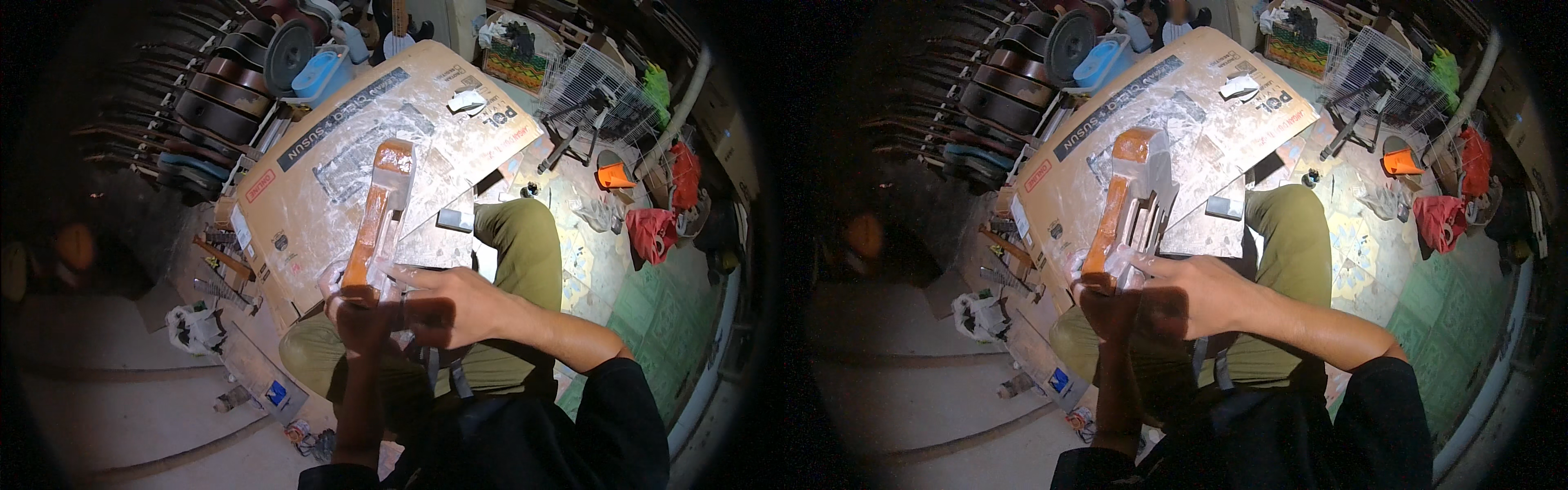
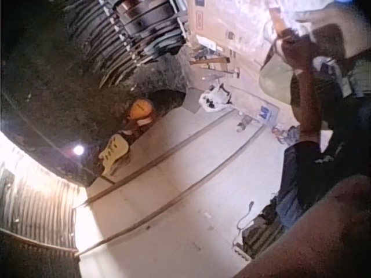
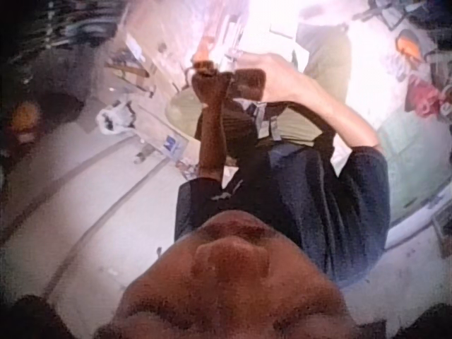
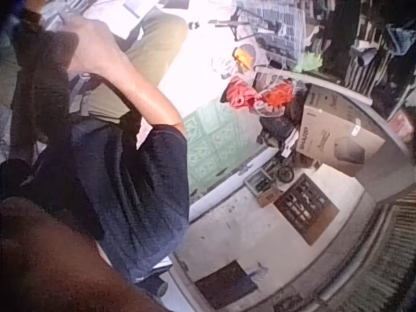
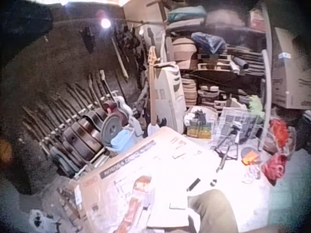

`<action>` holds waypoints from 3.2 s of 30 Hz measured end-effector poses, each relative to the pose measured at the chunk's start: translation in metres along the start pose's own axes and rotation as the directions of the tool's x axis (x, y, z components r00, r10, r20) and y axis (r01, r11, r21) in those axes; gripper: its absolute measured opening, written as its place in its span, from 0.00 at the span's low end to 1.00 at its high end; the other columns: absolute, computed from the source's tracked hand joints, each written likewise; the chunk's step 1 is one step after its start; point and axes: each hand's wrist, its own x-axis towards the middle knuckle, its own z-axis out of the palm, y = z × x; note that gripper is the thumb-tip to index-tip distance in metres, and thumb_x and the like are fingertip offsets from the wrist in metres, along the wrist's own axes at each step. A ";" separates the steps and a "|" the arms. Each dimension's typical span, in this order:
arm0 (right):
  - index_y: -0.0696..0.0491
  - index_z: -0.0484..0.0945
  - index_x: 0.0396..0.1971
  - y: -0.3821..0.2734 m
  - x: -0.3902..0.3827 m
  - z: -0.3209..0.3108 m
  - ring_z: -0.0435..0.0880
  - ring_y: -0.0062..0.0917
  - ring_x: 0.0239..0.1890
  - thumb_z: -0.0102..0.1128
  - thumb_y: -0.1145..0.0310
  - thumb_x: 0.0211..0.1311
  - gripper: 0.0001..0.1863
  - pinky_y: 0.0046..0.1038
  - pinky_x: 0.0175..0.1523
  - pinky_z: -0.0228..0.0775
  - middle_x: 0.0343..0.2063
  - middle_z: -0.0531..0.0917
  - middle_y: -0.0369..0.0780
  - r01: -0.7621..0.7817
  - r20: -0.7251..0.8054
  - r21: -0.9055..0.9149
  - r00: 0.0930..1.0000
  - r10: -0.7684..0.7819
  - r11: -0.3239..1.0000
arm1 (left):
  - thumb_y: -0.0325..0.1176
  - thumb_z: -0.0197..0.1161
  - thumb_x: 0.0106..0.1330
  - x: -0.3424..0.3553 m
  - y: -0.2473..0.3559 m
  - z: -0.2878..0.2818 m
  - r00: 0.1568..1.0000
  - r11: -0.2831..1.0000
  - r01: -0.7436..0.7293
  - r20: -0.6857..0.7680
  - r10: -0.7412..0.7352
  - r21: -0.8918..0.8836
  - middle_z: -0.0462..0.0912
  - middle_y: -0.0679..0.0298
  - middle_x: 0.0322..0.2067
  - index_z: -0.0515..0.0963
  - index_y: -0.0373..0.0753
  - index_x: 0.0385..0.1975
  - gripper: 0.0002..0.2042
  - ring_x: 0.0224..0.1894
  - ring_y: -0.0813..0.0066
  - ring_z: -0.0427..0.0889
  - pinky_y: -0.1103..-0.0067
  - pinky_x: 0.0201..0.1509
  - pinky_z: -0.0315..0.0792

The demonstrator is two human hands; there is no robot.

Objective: The person sands the surfaces and edges of a wooden guitar body using a piece of sandpaper held by hand.

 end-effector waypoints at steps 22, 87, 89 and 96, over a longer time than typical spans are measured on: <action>0.58 0.80 0.26 0.132 0.035 -0.059 0.80 0.34 0.53 0.66 0.64 0.51 0.11 0.34 0.59 0.68 0.52 0.83 0.52 0.286 -0.693 0.430 0.713 0.110 0.856 | 0.43 0.76 0.45 0.184 0.016 -0.019 0.850 0.849 -0.526 0.040 0.525 0.042 0.78 0.52 0.41 0.73 0.34 0.48 0.31 0.45 0.57 0.80 0.67 0.53 0.73; 0.58 0.74 0.56 0.230 0.039 0.130 0.88 0.29 0.38 0.53 0.66 0.73 0.17 0.34 0.40 0.88 0.42 0.85 0.43 -0.578 0.430 0.811 0.489 0.759 -0.087 | 0.54 0.79 0.47 0.204 -0.231 0.114 0.934 0.883 0.287 0.098 -0.344 0.371 0.79 0.38 0.47 0.76 0.30 0.49 0.38 0.51 0.38 0.80 0.58 0.57 0.75; 0.58 0.75 0.55 0.234 0.038 0.123 0.88 0.31 0.37 0.54 0.68 0.73 0.16 0.34 0.36 0.88 0.41 0.84 0.43 -0.557 0.354 0.831 0.550 0.757 0.016 | 0.53 0.79 0.49 0.209 -0.229 0.116 0.968 0.907 0.188 0.087 -0.237 0.377 0.79 0.38 0.48 0.76 0.30 0.51 0.37 0.52 0.39 0.79 0.58 0.58 0.75; 0.55 0.78 0.46 0.244 0.039 0.102 0.87 0.24 0.33 0.58 0.68 0.72 0.09 0.31 0.33 0.84 0.37 0.86 0.38 -0.500 0.026 0.822 0.508 0.861 0.270 | 0.55 0.73 0.54 0.190 -0.195 0.130 0.962 0.885 0.216 0.065 -0.265 0.411 0.75 0.39 0.55 0.70 0.33 0.61 0.40 0.59 0.39 0.73 0.53 0.63 0.67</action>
